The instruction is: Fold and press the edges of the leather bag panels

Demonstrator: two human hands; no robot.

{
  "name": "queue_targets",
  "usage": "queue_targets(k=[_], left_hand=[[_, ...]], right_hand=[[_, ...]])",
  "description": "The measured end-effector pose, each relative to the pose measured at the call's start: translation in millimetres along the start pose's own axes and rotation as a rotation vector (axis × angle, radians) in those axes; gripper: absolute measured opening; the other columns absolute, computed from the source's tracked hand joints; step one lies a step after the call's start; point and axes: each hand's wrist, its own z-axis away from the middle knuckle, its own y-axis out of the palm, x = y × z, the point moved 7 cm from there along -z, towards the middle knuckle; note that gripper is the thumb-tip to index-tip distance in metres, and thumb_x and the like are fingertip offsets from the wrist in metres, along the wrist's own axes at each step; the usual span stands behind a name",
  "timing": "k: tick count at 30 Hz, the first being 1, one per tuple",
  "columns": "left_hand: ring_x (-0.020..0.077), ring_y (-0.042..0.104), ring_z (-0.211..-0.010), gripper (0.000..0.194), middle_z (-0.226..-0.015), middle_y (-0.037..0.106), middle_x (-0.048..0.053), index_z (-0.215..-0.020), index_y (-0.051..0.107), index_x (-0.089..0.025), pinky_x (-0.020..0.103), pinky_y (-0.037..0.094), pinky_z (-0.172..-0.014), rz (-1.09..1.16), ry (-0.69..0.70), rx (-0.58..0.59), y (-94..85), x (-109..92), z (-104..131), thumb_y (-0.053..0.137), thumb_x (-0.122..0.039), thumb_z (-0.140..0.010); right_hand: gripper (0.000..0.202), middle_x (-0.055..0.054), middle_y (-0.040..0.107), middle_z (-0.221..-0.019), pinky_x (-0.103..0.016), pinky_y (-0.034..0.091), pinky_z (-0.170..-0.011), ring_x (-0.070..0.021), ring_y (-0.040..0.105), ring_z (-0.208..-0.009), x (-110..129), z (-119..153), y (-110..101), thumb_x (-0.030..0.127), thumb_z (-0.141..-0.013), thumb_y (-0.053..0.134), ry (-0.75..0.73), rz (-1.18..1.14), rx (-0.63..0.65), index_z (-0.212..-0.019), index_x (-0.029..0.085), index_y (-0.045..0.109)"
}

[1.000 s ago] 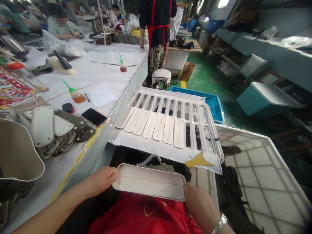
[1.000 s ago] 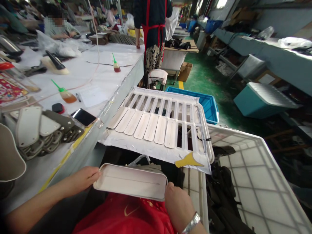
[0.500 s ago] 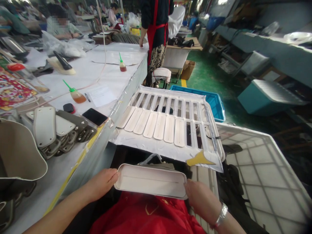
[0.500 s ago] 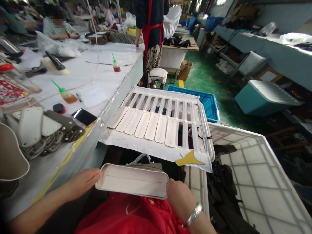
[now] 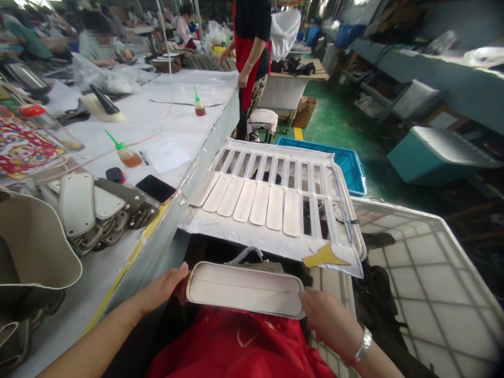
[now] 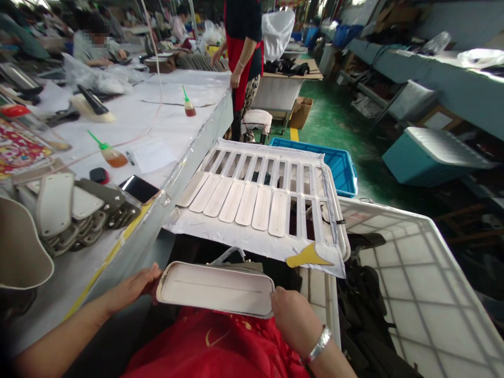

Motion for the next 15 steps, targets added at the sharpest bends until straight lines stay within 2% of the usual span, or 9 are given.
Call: queue_targets(k=[3,5,8,15], left_hand=[[0.0157,0.054,-0.058,0.044,-0.058,0.054,-0.001,-0.067,0.050,-0.018,0.026,0.044,-0.056,-0.133,-0.024,-0.005,-1.1,-1,-3,0.034,-0.055,-0.084],[0.0145,0.050,-0.055,0.036,-0.056,0.051,-0.003,-0.065,0.049,-0.018,0.025,0.039,-0.052,-0.192,-0.024,-0.027,-3.2,-4,-4,0.041,-0.049,-0.082],[0.0138,0.047,-0.054,0.035,-0.055,0.049,-0.003,-0.060,0.048,-0.019,0.025,0.037,-0.054,-0.263,-0.015,-0.077,-5.3,-8,-2,0.040,-0.042,-0.084],[0.0159,0.054,-0.054,0.035,-0.056,0.052,-0.002,-0.065,0.046,-0.019,0.026,0.043,-0.050,-0.211,-0.072,-0.111,3.9,-1,-1,0.031,-0.042,-0.086]], right_hand=[[0.031,-0.011,0.062,-0.070,-0.022,0.039,-0.048,-0.0144,0.059,-0.055,-1,0,1,0.004,-0.087,0.032,0.024,-0.004,-0.001,-0.076,0.010,0.061],[0.027,-0.013,0.064,-0.075,-0.024,0.043,-0.053,-0.0174,0.062,-0.063,-2,-1,4,0.003,-0.085,0.036,0.018,0.022,0.005,-0.079,0.009,0.062],[0.024,-0.014,0.064,-0.078,-0.027,0.046,-0.058,-0.0205,0.063,-0.068,-2,-2,8,0.001,-0.080,0.040,-0.009,0.064,0.019,-0.082,0.009,0.063],[0.025,-0.007,0.058,-0.058,-0.020,0.039,-0.046,-0.0130,0.057,-0.050,5,0,-6,-0.001,-0.077,0.041,-0.075,0.056,-0.093,-0.070,0.011,0.061]])
